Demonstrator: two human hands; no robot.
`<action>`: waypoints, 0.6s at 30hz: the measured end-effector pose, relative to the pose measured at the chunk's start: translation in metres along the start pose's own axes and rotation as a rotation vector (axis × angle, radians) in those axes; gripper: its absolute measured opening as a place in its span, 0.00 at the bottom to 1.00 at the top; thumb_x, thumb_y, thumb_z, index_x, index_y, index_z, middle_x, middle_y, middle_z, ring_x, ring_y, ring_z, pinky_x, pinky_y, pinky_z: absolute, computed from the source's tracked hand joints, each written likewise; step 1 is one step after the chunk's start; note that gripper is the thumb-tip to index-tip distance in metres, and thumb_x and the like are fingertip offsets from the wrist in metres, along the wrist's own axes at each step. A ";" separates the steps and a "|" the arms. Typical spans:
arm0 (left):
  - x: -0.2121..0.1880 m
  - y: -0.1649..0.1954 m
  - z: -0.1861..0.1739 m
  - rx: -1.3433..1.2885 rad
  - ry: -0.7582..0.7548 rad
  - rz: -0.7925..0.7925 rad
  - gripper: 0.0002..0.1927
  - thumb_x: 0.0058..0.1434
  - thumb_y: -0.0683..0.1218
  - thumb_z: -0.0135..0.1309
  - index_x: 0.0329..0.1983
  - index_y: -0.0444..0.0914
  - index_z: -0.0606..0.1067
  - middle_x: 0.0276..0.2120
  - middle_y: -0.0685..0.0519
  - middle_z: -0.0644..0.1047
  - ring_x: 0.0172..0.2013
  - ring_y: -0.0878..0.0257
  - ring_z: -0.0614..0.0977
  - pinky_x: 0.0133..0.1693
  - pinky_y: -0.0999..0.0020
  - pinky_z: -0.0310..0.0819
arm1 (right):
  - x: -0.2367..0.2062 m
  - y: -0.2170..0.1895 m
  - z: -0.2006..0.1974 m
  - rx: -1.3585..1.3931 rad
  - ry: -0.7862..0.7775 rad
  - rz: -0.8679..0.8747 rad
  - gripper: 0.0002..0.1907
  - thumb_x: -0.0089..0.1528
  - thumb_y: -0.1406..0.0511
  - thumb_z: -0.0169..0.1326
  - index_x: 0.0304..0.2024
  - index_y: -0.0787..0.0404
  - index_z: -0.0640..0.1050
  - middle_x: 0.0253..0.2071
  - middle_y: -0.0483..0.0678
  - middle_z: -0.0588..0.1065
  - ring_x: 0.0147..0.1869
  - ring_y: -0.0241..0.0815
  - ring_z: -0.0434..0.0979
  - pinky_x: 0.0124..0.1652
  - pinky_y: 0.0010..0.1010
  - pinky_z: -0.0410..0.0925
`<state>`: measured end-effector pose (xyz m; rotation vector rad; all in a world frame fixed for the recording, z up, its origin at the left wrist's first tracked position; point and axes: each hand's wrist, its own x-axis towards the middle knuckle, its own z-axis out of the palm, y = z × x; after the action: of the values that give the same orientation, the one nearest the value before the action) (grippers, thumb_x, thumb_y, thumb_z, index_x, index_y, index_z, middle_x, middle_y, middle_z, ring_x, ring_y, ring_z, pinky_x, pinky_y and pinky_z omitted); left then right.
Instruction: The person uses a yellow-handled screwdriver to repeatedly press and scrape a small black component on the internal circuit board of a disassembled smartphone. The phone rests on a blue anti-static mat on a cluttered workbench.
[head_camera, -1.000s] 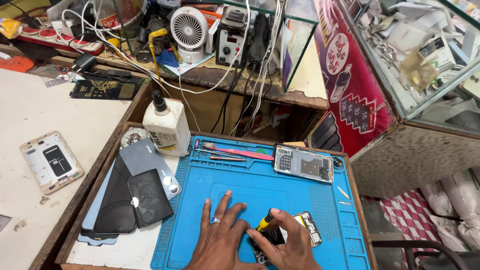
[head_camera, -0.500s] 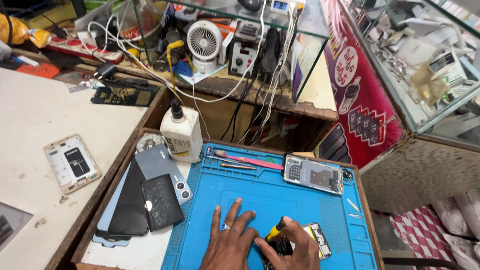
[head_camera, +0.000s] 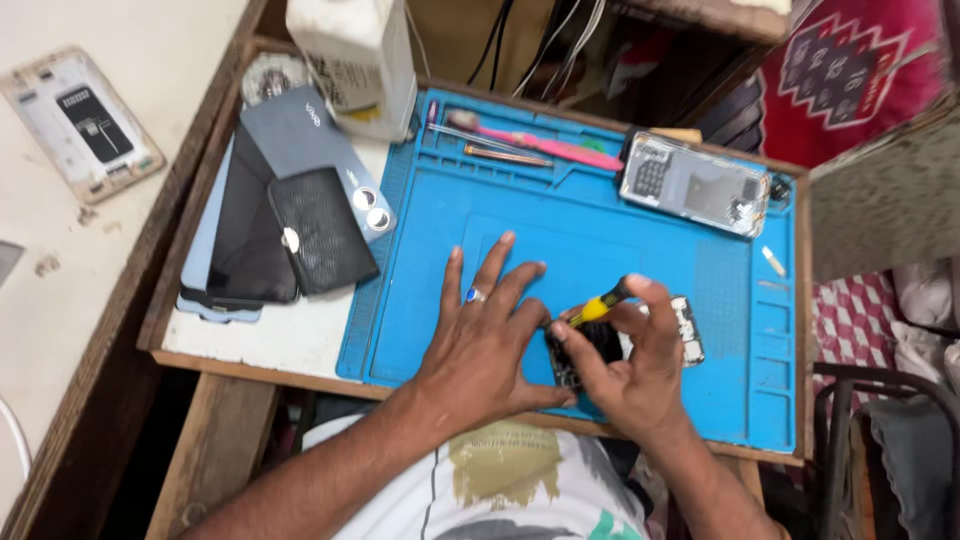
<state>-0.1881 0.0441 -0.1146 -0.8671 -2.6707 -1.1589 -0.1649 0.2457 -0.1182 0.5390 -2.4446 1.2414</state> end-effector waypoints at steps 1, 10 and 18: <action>0.002 -0.001 0.000 0.002 -0.007 -0.009 0.39 0.36 0.66 0.73 0.43 0.37 0.77 0.64 0.41 0.66 0.73 0.37 0.49 0.64 0.20 0.30 | 0.003 -0.002 0.000 0.019 -0.014 0.000 0.43 0.60 0.75 0.64 0.68 0.55 0.53 0.41 0.53 0.80 0.45 0.44 0.84 0.48 0.34 0.76; 0.005 -0.004 0.001 0.010 -0.015 -0.011 0.42 0.36 0.68 0.72 0.45 0.35 0.78 0.63 0.40 0.65 0.73 0.38 0.47 0.64 0.19 0.29 | 0.017 0.000 -0.010 0.232 -0.175 0.003 0.44 0.65 0.78 0.58 0.73 0.51 0.47 0.51 0.55 0.79 0.62 0.48 0.81 0.65 0.42 0.71; 0.004 -0.004 0.005 0.031 -0.041 -0.018 0.40 0.37 0.69 0.72 0.42 0.36 0.78 0.64 0.40 0.65 0.73 0.39 0.47 0.63 0.17 0.29 | 0.011 0.009 -0.010 0.152 -0.037 0.057 0.48 0.59 0.77 0.69 0.71 0.52 0.54 0.45 0.52 0.77 0.48 0.41 0.83 0.44 0.29 0.76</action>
<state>-0.1929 0.0475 -0.1194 -0.8727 -2.7275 -1.1125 -0.1776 0.2568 -0.1137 0.5399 -2.4242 1.4621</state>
